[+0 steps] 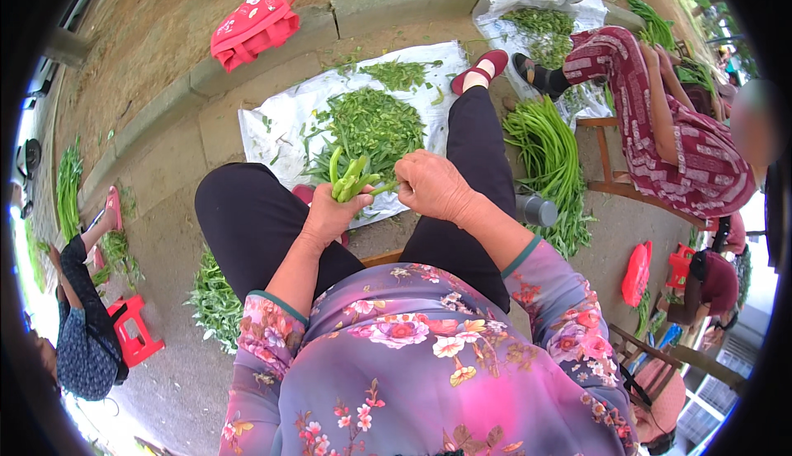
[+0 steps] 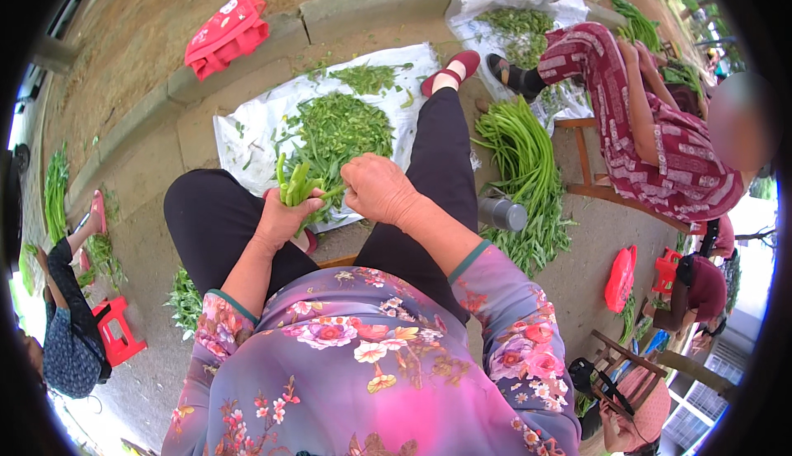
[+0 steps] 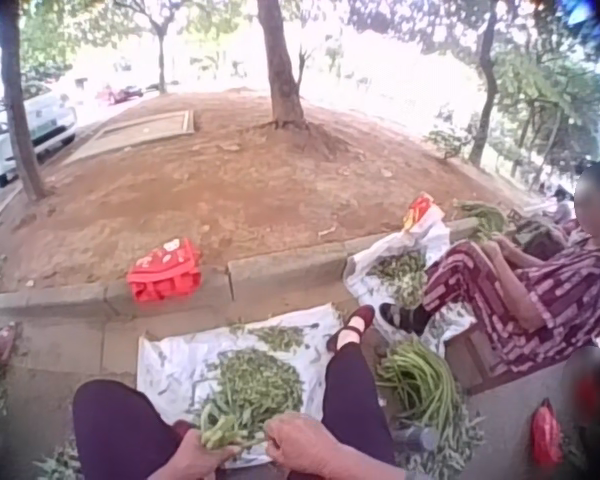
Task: The person picks small leaves off of long green vegetable stalks by hand, gathering the leaves on a plastic sheet spread on the ground.
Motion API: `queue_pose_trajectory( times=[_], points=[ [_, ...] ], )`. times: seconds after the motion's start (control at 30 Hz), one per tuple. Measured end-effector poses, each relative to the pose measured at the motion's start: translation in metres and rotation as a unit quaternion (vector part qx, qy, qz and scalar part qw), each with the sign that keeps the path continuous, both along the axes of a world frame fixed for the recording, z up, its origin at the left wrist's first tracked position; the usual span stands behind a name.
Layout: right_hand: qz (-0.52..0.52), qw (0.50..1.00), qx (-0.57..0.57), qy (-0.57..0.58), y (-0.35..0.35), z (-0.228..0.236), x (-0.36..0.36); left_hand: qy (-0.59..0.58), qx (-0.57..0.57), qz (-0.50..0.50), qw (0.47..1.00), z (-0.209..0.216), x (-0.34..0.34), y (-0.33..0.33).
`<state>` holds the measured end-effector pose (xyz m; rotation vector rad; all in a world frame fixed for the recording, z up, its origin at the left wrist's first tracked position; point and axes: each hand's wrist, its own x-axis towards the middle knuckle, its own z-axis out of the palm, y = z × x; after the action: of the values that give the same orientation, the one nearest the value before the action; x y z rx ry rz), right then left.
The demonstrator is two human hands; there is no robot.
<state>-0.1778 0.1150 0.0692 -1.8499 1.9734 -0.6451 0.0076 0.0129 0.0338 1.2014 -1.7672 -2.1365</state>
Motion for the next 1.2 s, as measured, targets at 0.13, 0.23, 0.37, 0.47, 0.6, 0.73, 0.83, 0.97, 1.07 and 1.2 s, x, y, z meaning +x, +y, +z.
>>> queue_pose_trajectory(
  times=[0.13,0.23,0.37,0.47,0.6,0.73,0.83,0.97,1.07,1.2],
  points=[
    [0.029,0.996,-0.05,0.071,-0.007,0.005,0.0,-0.002,0.005,0.007,1.0,0.0,0.0,-0.002],
    [0.017,0.993,-0.056,0.104,-0.012,0.007,0.0,0.008,0.032,0.03,0.999,0.009,-0.001,-0.003],
    [-0.035,0.99,-0.063,0.122,-0.017,0.005,-0.013,0.015,0.067,0.046,0.997,0.007,0.003,-0.01],
    [-0.097,0.99,-0.029,0.1,-0.021,0.006,-0.02,0.021,0.095,0.067,0.993,0.007,0.003,-0.011],
    [-0.1,0.988,0.055,0.101,-0.023,0.008,-0.023,0.03,0.099,0.068,0.992,0.007,0.003,-0.011],
    [-0.089,0.996,-0.006,-0.009,-0.019,0.002,-0.017,0.034,0.098,0.067,0.992,0.007,0.002,-0.01],
    [-0.068,0.986,0.057,-0.139,-0.018,0.006,-0.014,0.033,0.092,0.063,0.993,0.006,0.002,-0.01],
    [-0.062,0.958,0.174,-0.219,-0.018,0.022,-0.01,0.011,0.07,0.031,0.997,0.013,0.001,-0.009],
    [-0.049,0.962,0.181,-0.198,-0.017,0.023,-0.009,0.006,0.071,0.011,0.997,0.014,0.001,-0.008],
    [-0.015,0.979,0.097,-0.177,-0.011,0.015,-0.008,0.001,0.074,-0.007,0.997,0.012,0.001,-0.008]
  ],
)
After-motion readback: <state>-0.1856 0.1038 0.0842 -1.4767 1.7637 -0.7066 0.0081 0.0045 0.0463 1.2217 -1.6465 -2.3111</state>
